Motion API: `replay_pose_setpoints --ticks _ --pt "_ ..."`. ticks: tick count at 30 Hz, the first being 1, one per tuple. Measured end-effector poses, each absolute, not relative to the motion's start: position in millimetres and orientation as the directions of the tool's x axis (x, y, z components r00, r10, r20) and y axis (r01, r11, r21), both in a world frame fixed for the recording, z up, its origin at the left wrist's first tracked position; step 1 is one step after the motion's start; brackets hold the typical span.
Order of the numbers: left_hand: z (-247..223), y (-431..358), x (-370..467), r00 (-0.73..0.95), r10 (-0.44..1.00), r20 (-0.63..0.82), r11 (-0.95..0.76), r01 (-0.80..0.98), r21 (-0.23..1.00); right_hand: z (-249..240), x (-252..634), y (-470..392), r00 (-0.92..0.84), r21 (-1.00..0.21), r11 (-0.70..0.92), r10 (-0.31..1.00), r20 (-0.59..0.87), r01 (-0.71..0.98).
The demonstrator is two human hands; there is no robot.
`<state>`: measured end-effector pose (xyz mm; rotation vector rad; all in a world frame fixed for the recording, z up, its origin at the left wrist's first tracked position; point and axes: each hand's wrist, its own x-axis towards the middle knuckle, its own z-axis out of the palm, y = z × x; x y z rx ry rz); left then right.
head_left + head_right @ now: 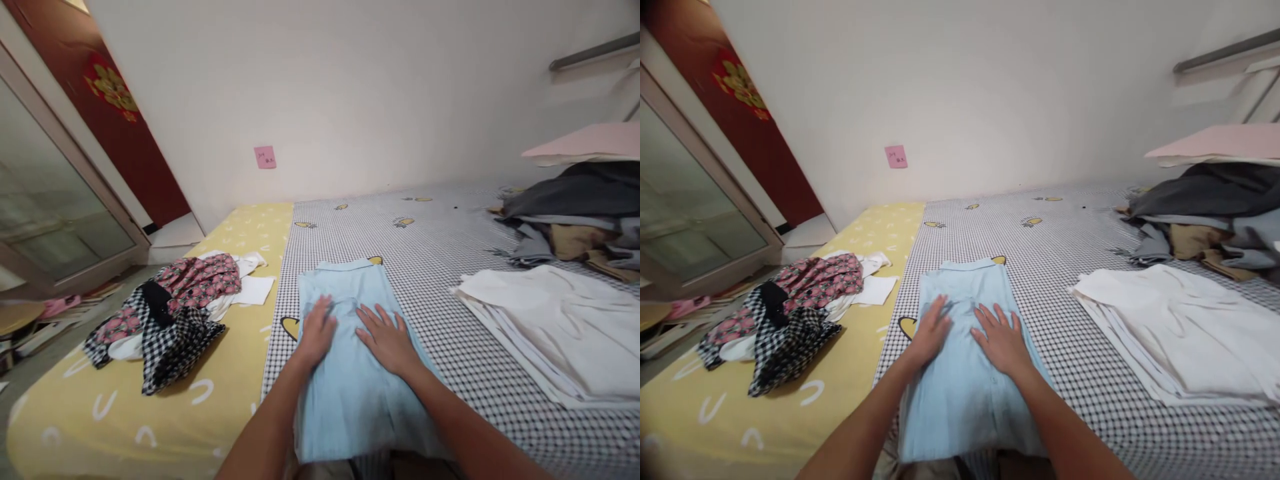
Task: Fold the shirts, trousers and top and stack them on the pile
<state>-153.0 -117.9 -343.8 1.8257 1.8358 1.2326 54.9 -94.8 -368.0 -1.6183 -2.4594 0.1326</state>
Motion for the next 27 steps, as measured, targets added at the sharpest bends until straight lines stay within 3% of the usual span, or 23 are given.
replay_pose_setpoints --ticks 4,6,8,10,13,15,20,27 --pt "-318 -124 -198 -0.428 0.788 0.442 -0.093 0.627 0.773 -367 54 -95 -0.37 -0.18 0.387 0.921 0.12 0.905" --pt "-312 -143 -212 -0.439 0.759 0.481 -0.119 0.633 0.765 -369 54 -94 -0.363 -0.176 0.386 0.92 0.147 0.906" --pt "-312 -168 -214 -0.34 0.792 0.508 -0.16 0.687 0.709 -372 54 -93 -0.356 -0.176 0.386 0.917 0.177 0.906" --pt "-315 -193 -203 -0.125 0.866 0.485 -0.221 0.774 0.594 -374 54 -93 -0.356 -0.179 0.39 0.914 0.194 0.903" --pt "-322 -212 -180 0.249 0.916 0.313 -0.362 0.85 0.383 -373 55 -94 -0.359 -0.184 0.393 0.913 0.196 0.901" --pt "-329 -209 -171 0.353 0.913 0.204 -0.401 0.87 0.286 -369 55 -95 -0.359 -0.185 0.393 0.914 0.19 0.901" --pt "-346 -167 -174 0.217 0.968 0.125 -0.235 0.958 0.163 -367 56 -95 -0.354 -0.182 0.383 0.919 0.174 0.906" --pt "-345 -138 -172 0.178 0.982 0.067 -0.188 0.962 0.199 -381 64 -91 -0.32 -0.214 0.399 0.89 0.326 0.892"
